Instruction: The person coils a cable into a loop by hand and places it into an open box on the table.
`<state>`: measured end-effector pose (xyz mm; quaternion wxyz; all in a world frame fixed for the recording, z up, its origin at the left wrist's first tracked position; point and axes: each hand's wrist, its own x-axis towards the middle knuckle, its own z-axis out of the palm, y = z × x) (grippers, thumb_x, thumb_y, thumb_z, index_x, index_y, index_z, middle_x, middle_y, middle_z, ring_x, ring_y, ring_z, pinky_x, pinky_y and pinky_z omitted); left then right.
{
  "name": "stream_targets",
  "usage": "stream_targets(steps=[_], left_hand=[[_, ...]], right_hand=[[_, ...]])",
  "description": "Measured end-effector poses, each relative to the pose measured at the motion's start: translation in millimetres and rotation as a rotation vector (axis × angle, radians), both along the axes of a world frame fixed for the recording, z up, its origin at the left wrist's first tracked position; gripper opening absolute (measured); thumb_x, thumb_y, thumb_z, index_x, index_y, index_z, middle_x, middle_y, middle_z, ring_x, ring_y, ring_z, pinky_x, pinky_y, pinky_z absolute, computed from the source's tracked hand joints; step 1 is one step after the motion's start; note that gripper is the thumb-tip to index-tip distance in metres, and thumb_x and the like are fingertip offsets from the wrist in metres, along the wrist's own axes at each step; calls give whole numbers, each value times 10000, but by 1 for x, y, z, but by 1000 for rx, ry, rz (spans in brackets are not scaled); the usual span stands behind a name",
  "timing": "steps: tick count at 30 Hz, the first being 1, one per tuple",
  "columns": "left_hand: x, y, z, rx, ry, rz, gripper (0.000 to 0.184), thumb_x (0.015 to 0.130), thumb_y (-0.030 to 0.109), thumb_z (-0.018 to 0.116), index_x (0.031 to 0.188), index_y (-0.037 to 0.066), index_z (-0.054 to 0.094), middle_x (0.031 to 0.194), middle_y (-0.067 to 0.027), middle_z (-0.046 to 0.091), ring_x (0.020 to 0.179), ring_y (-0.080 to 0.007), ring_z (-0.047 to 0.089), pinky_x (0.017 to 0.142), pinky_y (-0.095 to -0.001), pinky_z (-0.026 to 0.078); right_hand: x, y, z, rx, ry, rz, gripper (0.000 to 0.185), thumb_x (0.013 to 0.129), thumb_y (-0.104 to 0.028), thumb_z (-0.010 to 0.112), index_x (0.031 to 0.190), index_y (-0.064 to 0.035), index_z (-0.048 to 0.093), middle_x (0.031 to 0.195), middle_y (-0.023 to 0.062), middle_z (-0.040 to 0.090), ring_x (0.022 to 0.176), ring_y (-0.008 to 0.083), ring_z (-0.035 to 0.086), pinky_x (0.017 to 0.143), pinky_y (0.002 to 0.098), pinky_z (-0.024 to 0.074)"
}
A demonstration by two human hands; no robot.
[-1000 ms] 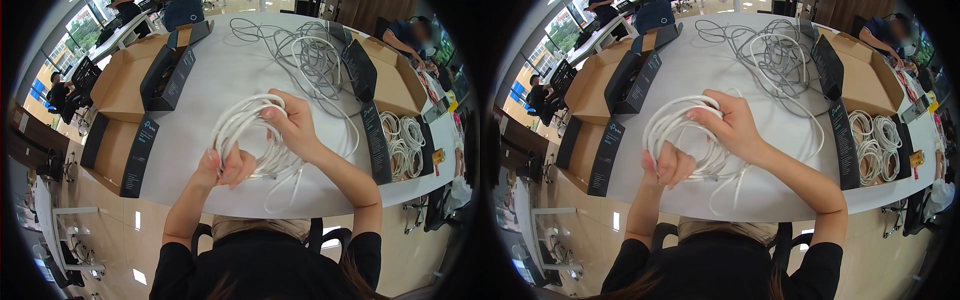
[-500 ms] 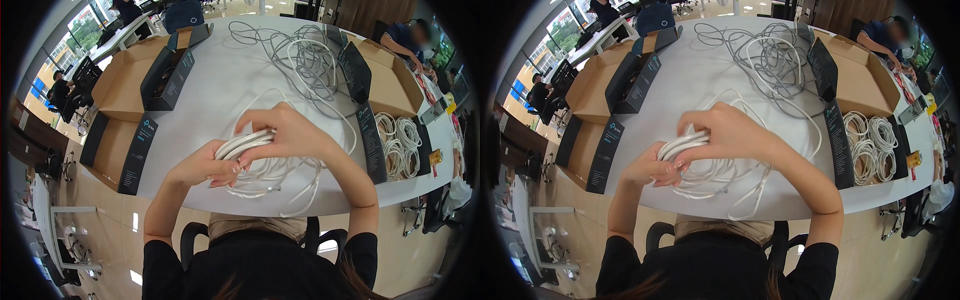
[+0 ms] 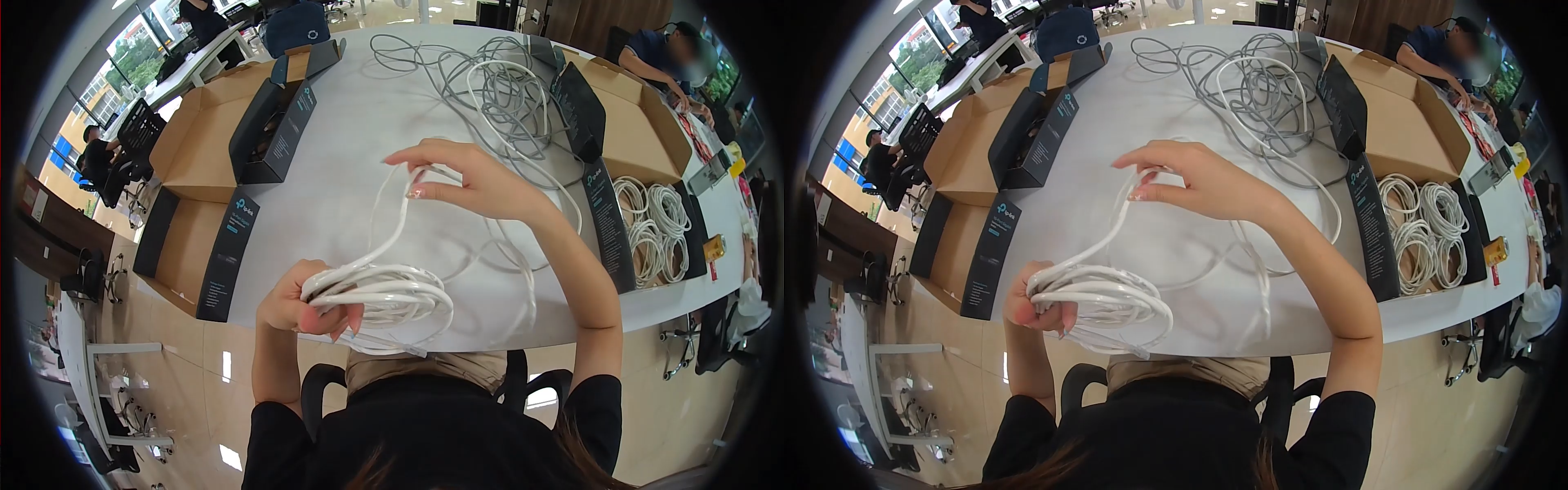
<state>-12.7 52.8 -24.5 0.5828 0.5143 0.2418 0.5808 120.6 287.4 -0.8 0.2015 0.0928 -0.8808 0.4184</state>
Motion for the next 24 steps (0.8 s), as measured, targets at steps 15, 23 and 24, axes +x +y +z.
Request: stream_targets(steps=[15,23,24], left_hand=[[4,12,-29,36,-224,529,460,921,447,339,837,14,466,360,89,263,290,-23,231,442,-204,340],[12,28,-24,298,-373,544,433,889,527,281,850,121,427,389,74,288,317,-51,280,537,-213,338],[15,30,-24,314,-366,552,432,879,537,278,851,129,417,399,73,291,331,-52,284,574,-219,342]], right_hand=[[3,-14,3,-29,408,-484,74,792,-103,635,824,-36,627,715,6,540,576,32,451,459,168,327],[-11,-38,-18,-516,193,82,504,894,-300,475,1290,-46,295,1165,102,477,1024,150,480,764,253,436],[-14,-39,-22,-542,202,145,553,893,-281,484,1316,-33,229,1211,118,432,1101,164,431,846,291,406]])
